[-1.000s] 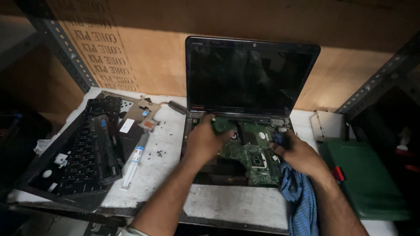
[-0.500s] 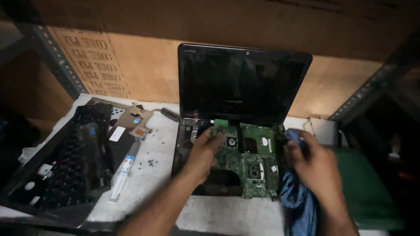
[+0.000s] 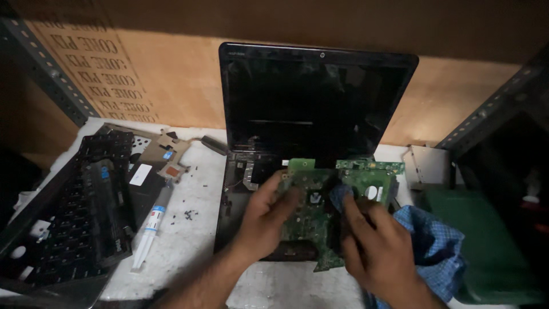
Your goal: The person works on a laptop with its motherboard removed, wiping the board with a blue cloth and repositioning it on the laptop chassis. They then use a pen-shaped dispenser to apply liquid along areas of the motherboard, holding the board steady with the other hand.
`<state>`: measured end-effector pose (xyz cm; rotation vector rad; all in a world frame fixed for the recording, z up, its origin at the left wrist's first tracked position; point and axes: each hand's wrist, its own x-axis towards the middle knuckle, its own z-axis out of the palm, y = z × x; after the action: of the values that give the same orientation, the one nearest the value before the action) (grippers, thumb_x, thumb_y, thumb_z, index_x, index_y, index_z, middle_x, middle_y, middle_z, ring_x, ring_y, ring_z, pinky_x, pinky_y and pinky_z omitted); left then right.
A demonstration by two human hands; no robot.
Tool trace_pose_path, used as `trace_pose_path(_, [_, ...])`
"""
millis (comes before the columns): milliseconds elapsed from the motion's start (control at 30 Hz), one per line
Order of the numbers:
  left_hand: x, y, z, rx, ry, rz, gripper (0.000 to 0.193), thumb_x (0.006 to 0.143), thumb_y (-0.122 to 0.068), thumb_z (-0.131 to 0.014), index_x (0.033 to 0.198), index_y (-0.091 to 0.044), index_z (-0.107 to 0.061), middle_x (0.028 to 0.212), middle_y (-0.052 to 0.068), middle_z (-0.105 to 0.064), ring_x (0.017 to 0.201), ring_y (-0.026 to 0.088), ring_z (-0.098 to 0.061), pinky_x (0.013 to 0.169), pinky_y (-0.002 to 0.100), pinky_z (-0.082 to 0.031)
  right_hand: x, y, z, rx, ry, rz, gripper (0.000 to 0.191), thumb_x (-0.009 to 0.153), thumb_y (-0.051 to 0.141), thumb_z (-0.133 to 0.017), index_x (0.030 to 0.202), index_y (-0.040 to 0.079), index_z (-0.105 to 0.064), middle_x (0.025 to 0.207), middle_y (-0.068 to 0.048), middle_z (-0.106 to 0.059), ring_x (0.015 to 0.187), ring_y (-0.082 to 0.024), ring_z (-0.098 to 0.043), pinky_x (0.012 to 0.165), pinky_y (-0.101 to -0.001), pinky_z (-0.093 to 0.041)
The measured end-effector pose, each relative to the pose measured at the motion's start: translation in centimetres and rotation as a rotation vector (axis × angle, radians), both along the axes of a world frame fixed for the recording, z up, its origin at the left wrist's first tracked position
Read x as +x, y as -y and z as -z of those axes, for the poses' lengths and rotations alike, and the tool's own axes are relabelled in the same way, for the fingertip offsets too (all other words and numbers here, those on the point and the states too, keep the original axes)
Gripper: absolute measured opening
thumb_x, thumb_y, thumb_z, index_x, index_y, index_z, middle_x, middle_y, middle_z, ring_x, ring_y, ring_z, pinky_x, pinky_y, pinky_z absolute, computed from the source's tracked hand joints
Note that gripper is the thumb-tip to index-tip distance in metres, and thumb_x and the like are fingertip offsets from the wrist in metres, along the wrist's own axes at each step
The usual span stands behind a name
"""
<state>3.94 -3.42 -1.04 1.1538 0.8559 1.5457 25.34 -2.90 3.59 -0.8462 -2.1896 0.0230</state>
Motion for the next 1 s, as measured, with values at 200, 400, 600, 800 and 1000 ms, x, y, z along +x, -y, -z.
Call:
trace_pose_path(200, [0.5, 0.2, -0.1, 0.064, 0.122, 0.105, 0.032, 0.104, -0.008, -0.056, 0.135, -0.004, -0.058, 0.113, -0.001, -0.067, 0.100, 0.004, -0.059, 0.088, 0.022, -0.050, 0.0, -0.1, 1.3, 0.068, -0.001, 0.051, 0.056, 0.072, 0.005, -0.070, 0.127, -0.001, -0.065, 0.106, -0.018, -0.063, 0.082, -0.033, -0.066, 0.071, -0.0413, -0.055])
trace_pose_path(400, [0.6, 0.3, -0.2, 0.101, 0.073, 0.109, 0.029, 0.106, -0.007, -0.055, 0.134, -0.003, -0.060, 0.106, -0.001, -0.062, 0.093, 0.005, -0.053, 0.081, 0.022, -0.046, 0.0, -0.3, 2.1, 0.174, 0.066, 0.060, 0.057, 0.070, 0.007, -0.072, 0.126, 0.006, -0.068, 0.108, -0.017, -0.063, 0.080, -0.032, -0.065, 0.070, -0.0412, -0.055])
trace_pose_path(600, [1.0, 0.5, -0.8, 0.089, -0.111, 0.052, 0.025, 0.106, -0.011, -0.056, 0.129, -0.003, -0.060, 0.093, 0.000, -0.064, 0.081, 0.005, -0.052, 0.071, 0.024, -0.046, 0.0, -0.1, 2.1, 0.236, 0.151, 0.068, 0.063, 0.065, 0.010, -0.075, 0.128, 0.012, -0.069, 0.105, -0.015, -0.064, 0.082, -0.032, -0.065, 0.070, -0.0422, -0.055])
trace_pose_path(800, [0.9, 0.7, -1.2, 0.265, -0.137, -0.003, 0.025, 0.108, -0.013, -0.052, 0.130, -0.002, -0.059, 0.101, 0.000, -0.066, 0.093, 0.005, -0.057, 0.083, 0.023, -0.050, -0.1, -0.2, 1.9, 0.195, 0.212, 0.042, 0.066, 0.065, 0.009, -0.078, 0.130, 0.015, -0.070, 0.099, -0.013, -0.064, 0.078, -0.030, -0.064, 0.067, -0.0422, -0.055])
trace_pose_path(1000, [0.9, 0.3, -0.9, 0.153, -0.115, -0.013, 0.024, 0.106, -0.014, -0.053, 0.127, -0.004, -0.060, 0.095, -0.002, -0.063, 0.085, 0.005, -0.054, 0.074, 0.024, -0.048, 0.8, -1.1, 2.5, 0.061, 0.093, -0.022, 0.063, 0.062, 0.000, -0.073, 0.124, 0.012, -0.073, 0.105, -0.017, -0.066, 0.074, -0.025, -0.065, 0.063, -0.0363, -0.055])
